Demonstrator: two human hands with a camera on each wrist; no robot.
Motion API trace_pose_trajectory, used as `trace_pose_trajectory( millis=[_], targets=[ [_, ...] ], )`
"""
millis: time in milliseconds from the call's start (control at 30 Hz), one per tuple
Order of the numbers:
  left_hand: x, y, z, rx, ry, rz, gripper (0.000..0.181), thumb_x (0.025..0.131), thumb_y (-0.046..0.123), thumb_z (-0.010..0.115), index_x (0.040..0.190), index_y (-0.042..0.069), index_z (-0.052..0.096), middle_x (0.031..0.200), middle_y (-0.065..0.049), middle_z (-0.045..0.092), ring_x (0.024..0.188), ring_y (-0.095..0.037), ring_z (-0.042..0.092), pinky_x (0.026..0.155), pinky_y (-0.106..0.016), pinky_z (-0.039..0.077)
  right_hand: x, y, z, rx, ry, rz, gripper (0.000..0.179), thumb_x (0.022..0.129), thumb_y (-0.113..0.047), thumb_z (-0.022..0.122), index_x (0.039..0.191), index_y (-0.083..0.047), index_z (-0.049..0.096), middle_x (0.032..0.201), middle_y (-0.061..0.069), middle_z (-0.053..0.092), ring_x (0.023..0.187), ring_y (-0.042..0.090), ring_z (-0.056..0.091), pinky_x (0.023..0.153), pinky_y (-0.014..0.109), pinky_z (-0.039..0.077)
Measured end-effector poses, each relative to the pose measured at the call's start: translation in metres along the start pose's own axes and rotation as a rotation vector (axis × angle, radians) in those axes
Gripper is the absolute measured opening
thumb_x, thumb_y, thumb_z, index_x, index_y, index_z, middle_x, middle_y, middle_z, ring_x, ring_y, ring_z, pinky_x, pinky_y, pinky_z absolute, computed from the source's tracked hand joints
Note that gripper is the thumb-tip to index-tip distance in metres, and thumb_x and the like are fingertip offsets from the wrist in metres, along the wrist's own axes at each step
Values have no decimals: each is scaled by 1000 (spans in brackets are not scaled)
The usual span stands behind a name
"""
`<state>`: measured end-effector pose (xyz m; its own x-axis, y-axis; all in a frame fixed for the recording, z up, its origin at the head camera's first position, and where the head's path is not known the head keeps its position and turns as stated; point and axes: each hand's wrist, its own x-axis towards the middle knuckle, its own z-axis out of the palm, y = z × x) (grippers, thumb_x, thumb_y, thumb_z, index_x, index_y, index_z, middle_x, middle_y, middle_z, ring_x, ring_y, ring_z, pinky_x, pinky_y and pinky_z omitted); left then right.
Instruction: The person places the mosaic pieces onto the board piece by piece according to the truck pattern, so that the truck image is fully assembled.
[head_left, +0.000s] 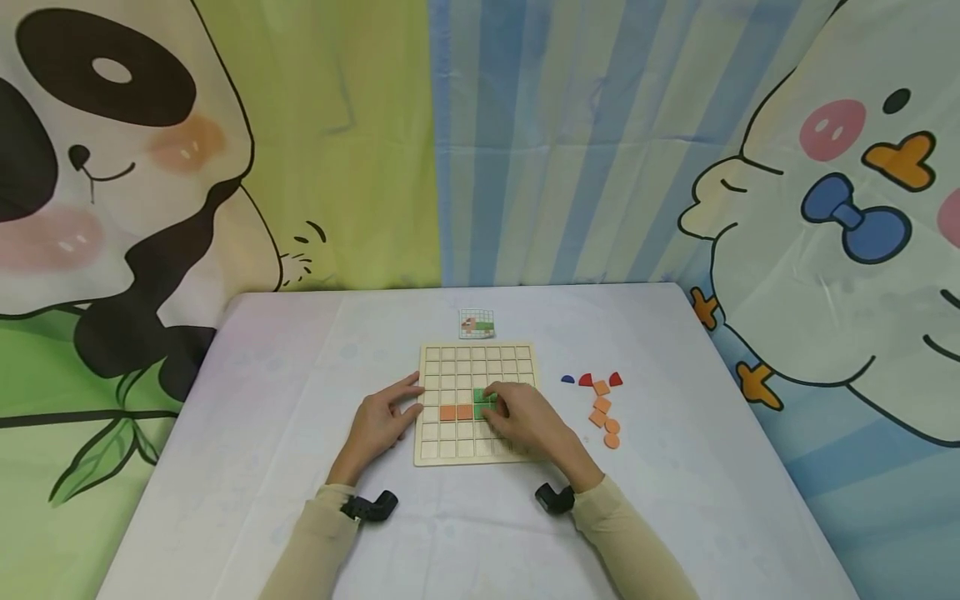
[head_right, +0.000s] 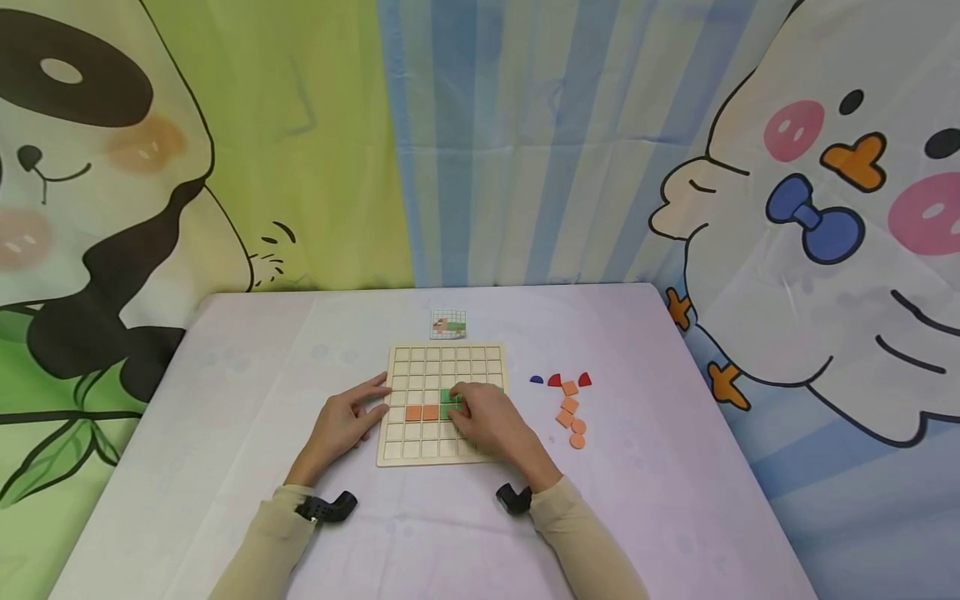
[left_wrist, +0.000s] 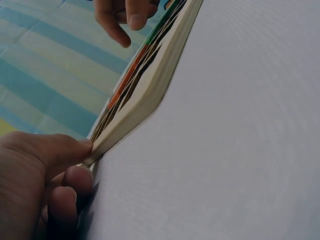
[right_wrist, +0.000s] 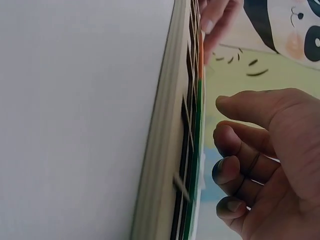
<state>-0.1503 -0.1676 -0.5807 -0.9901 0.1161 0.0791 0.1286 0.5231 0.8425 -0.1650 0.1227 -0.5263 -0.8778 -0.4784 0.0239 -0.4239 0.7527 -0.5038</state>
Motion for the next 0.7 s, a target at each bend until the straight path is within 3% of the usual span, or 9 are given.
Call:
trace_pose_trajectory(
  millis=[467, 700],
  targets=[
    [0, 0, -1, -12, -4, -2, 35, 99, 18, 75, 134, 17, 74, 158, 5, 59, 40, -11, 53, 39, -30, 47, -29, 62, -41, -11, 134, 170, 30, 98, -21, 76, 123, -5, 73, 73, -4, 60, 63, 9, 50, 59, 24, 42],
    [0, 0, -1, -10, -5, 1, 35, 99, 18, 75, 134, 17, 74, 158, 5, 59, 40, -11, 53, 39, -30, 47, -48, 92, -61, -13, 161, 279, 28, 99, -22, 74, 123, -7, 73, 75, 0, 59, 68, 14, 51, 68, 32, 47]
  ],
)
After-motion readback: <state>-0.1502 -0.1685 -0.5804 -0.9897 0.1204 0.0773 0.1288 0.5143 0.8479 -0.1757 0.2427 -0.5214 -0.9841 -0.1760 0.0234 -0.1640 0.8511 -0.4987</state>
